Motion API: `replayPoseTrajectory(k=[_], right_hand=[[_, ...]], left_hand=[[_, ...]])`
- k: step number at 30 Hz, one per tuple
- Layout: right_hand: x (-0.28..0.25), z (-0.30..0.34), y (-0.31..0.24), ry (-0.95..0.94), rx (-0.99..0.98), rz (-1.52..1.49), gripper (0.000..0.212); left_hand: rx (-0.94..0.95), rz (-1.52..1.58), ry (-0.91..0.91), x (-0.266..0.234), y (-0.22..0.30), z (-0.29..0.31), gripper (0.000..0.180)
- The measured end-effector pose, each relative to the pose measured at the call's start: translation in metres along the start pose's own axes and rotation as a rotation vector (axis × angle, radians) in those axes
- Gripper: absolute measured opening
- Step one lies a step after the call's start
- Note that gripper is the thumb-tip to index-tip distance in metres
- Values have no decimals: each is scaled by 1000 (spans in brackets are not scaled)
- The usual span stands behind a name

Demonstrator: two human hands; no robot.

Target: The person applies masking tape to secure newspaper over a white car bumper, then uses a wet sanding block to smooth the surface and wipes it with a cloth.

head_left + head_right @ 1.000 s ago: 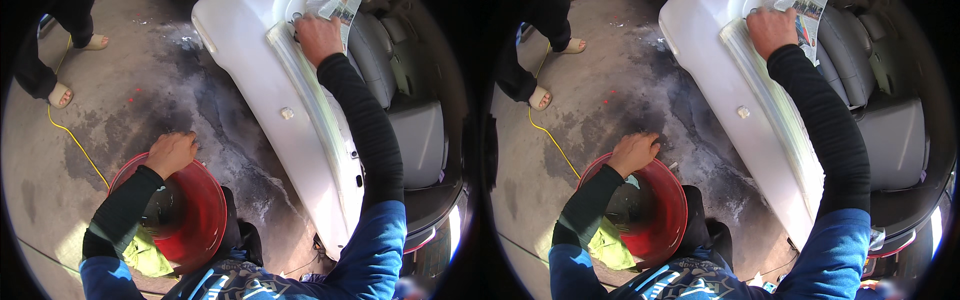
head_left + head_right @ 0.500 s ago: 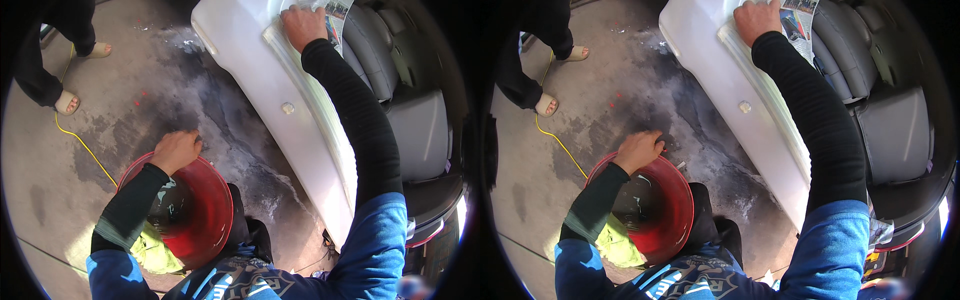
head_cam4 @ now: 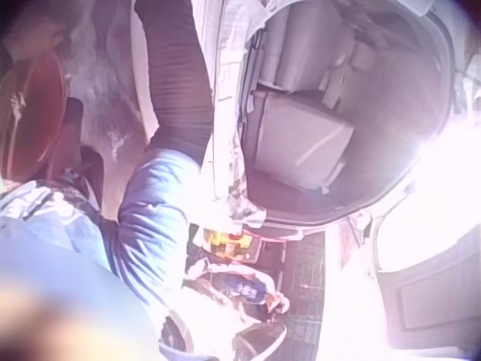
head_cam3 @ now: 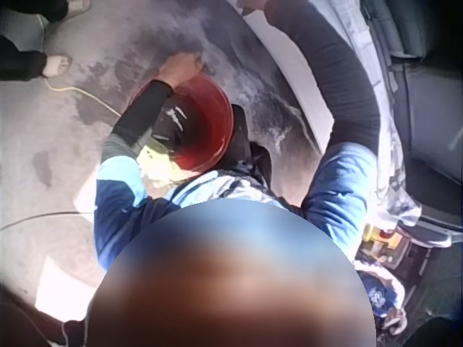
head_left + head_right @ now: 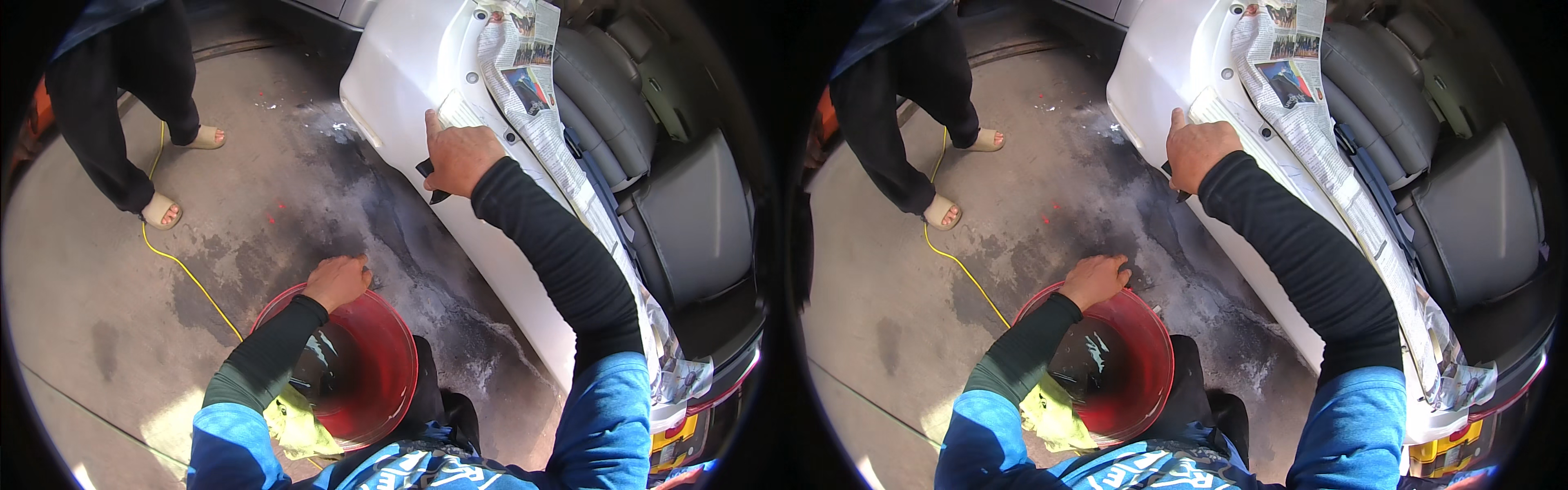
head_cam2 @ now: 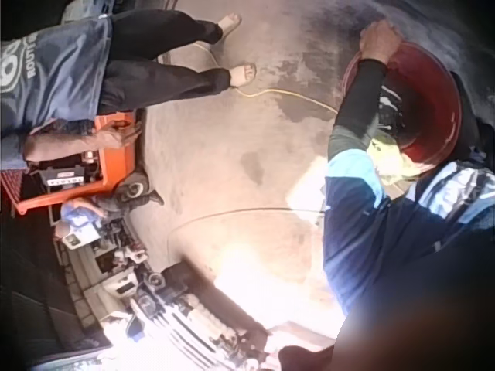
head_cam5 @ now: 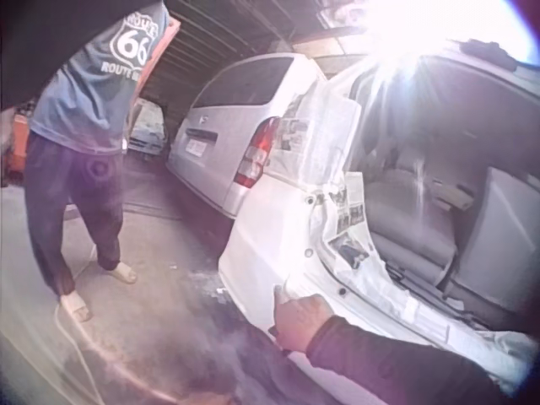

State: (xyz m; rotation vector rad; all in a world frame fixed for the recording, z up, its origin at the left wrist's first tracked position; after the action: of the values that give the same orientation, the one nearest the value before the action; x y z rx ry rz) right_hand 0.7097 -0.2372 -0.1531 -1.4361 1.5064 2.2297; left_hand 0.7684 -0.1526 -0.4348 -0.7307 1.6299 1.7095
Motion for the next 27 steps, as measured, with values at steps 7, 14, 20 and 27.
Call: replayPoseTrajectory(k=[7,14,20,27], right_hand=[[29,-40,2,16,201,-218,117],[15,-23,-3,52,133,-442,113],[63,72,-71,177,-252,-945,35],[163,176,-120,-296,-150,-1170,28]], left_hand=[[0,-23,-4,-8,6,2,49],[-5,-3,49,-9,9,4,47],[-28,-53,-60,-8,11,-2,48],[-23,0,52,-11,7,0,47]])
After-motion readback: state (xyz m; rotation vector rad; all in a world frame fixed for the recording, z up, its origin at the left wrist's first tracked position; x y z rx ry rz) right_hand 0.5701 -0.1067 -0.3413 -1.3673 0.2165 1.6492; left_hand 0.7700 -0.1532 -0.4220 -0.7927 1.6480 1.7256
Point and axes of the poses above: each hand's wrist, its own z-axis away from the middle knuckle, its own x-axis out of the palm, y = z × x, the point moved 6 cm from there along -z, towards the middle knuckle, and after that the axes turned 2 degrees about -x, right-handed, at the moved point
